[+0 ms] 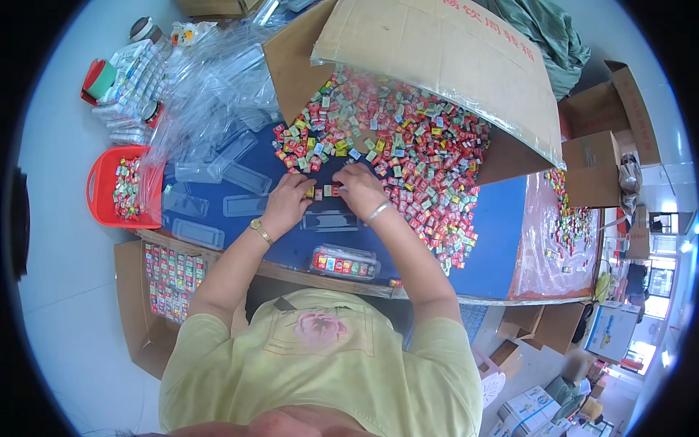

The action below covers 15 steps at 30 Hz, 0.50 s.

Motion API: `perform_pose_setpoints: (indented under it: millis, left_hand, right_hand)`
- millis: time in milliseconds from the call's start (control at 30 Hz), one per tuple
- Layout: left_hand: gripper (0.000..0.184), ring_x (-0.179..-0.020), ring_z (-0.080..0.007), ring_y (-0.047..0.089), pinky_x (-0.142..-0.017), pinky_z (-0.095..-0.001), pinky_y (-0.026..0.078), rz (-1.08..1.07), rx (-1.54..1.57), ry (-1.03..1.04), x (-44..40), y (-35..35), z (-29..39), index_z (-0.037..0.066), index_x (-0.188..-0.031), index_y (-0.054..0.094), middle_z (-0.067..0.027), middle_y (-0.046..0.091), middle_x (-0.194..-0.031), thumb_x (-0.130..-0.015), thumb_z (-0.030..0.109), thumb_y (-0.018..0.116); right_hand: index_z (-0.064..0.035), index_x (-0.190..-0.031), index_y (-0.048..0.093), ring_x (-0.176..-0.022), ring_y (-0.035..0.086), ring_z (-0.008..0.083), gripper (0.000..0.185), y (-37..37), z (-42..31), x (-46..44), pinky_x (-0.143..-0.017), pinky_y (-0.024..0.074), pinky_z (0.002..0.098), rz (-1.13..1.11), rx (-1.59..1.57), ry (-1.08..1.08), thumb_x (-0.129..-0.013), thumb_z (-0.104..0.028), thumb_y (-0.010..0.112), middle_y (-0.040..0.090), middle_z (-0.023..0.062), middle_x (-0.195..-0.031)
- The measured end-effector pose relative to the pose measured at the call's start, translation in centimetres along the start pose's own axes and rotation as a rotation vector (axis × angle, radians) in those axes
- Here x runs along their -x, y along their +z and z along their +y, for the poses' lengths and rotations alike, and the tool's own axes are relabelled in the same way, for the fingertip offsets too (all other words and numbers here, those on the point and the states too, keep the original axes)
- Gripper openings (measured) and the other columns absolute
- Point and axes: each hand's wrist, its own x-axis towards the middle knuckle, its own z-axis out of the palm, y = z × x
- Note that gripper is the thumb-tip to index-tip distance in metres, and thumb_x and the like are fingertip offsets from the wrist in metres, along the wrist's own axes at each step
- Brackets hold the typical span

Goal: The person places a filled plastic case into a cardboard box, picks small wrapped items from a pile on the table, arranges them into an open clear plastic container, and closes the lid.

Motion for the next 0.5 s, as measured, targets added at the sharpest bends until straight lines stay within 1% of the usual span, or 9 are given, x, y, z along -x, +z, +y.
perform_pose_setpoints:
  millis: [100, 133, 233, 367, 500]
  left_hand:
    - [0.043, -0.109, -0.0301, 0.062, -0.091, -0.0412, 0.055, -0.027, -0.008, 0.018, -0.1, -0.1, 0.5, 0.008, -0.119, 0.071, -0.0075, 0.065, -0.115, -0.077, 0.010, 0.080]
    - [0.044, -0.109, -0.0298, 0.062, -0.090, -0.0412, 0.055, -0.031, -0.019, 0.031, -0.4, -0.1, 0.7, 0.009, -0.119, 0.071, -0.0070, 0.065, -0.114, -0.076, 0.011, 0.080]
    - [0.044, -0.109, -0.0294, 0.061, -0.090, -0.0411, 0.056, -0.031, -0.042, 0.035, -0.8, 0.6, 1.0, 0.009, -0.119, 0.071, -0.0066, 0.064, -0.113, -0.076, 0.011, 0.080]
    - [0.042, -0.108, -0.0293, 0.061, -0.089, -0.0408, 0.056, -0.039, -0.062, 0.011, -1.1, 1.0, 1.4, 0.008, -0.117, 0.071, -0.0067, 0.063, -0.112, -0.076, 0.012, 0.079]
    - [0.041, -0.108, -0.0286, 0.061, -0.087, -0.0407, 0.056, -0.064, -0.074, 0.004, -1.5, 0.9, 1.6, 0.009, -0.116, 0.071, -0.0060, 0.064, -0.111, -0.076, 0.012, 0.080]
  right_hand:
    - [-0.0099, -0.105, 0.069, -0.104, 0.062, 0.0321, 0.028, 0.6, 2.2, 1.6, -0.091, 0.0531, 0.0431, 0.100, 0.034, -0.265, -0.077, -0.012, 0.077, 0.066, 0.0083, -0.109]
    - [-0.0099, -0.105, 0.069, -0.104, 0.062, 0.0321, 0.028, 0.9, 2.5, 1.8, -0.091, 0.0531, 0.0431, 0.100, 0.037, -0.261, -0.077, -0.012, 0.077, 0.066, 0.0083, -0.109]
    - [-0.0115, -0.111, 0.069, -0.104, 0.061, 0.0316, 0.039, 2.1, 3.2, 1.4, -0.093, 0.0527, 0.0423, 0.145, 0.075, -0.226, -0.074, -0.011, 0.080, 0.065, 0.0074, -0.110]
    - [-0.0120, -0.112, 0.070, -0.104, 0.062, 0.0310, 0.039, 1.7, 2.5, 2.2, -0.092, 0.0529, 0.0425, 0.132, 0.055, -0.174, -0.074, -0.013, 0.081, 0.066, 0.0075, -0.111]
    - [-0.0125, -0.112, 0.070, -0.104, 0.062, 0.0302, 0.039, 1.0, 3.4, 3.1, -0.092, 0.0528, 0.0415, 0.158, 0.056, -0.125, -0.075, -0.014, 0.081, 0.066, 0.0072, -0.110]
